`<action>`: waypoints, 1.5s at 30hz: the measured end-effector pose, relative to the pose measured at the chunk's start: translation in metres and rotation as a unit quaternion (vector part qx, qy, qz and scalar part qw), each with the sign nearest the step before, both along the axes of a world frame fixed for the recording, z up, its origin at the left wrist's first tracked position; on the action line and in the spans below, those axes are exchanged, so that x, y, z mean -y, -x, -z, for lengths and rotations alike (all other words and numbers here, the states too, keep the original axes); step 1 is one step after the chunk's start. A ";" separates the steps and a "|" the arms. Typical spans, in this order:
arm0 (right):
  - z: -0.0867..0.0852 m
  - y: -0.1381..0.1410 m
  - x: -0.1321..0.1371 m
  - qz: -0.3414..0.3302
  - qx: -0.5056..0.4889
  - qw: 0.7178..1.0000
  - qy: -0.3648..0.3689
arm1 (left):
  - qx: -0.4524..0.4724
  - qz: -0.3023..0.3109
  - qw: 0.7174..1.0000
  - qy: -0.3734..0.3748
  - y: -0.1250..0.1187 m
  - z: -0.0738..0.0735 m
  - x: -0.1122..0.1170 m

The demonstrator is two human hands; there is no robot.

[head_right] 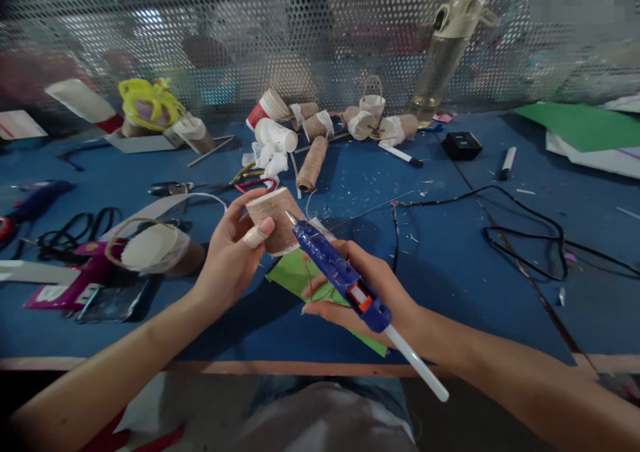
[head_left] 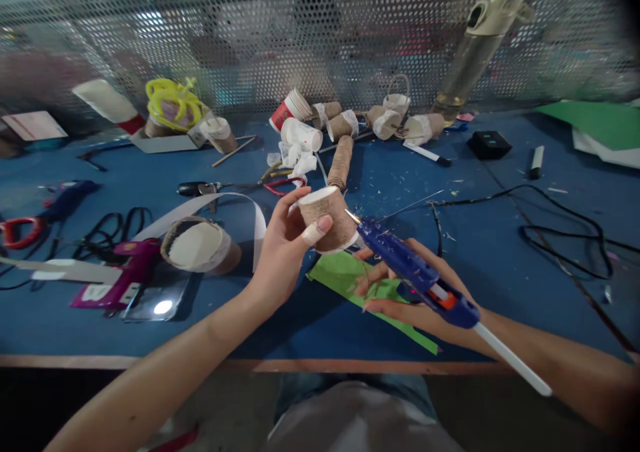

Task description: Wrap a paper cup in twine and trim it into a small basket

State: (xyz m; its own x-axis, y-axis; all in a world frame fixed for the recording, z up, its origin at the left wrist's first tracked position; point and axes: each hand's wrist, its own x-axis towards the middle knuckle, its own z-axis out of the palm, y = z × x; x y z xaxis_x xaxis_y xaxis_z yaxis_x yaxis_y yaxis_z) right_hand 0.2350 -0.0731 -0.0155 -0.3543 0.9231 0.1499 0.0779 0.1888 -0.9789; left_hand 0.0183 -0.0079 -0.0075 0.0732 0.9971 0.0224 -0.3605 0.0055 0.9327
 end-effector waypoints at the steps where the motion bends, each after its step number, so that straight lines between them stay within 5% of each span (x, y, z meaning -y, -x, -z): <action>1: 0.001 0.001 0.001 0.012 -0.005 1.000 0.009 | -0.004 0.003 1.000 -0.007 0.000 0.000 0.000; 8: -0.005 -0.001 -0.003 0.158 0.041 0.983 -0.082 | -0.028 0.013 0.999 -0.035 0.000 -0.001 0.003; 22: -0.015 -0.013 -0.008 0.200 0.210 0.945 -0.151 | -0.092 0.009 0.993 -0.075 0.000 -0.004 0.004; 35: -0.014 -0.006 -0.022 0.201 0.001 0.978 0.050 | -0.116 0.029 0.989 -0.088 0.001 -0.006 0.005; 45: -0.011 -0.008 -0.026 0.187 0.015 0.981 0.056 | -0.115 0.067 0.988 -0.083 0.002 -0.004 0.005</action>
State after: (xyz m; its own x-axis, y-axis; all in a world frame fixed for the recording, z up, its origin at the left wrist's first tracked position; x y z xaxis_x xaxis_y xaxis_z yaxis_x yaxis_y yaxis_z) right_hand 0.2433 -0.0472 -0.0042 0.0086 0.9994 0.0348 0.1509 0.0331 -0.9880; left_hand 0.0166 -0.0131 -0.0032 0.2257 0.9623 0.1516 -0.1444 -0.1208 0.9821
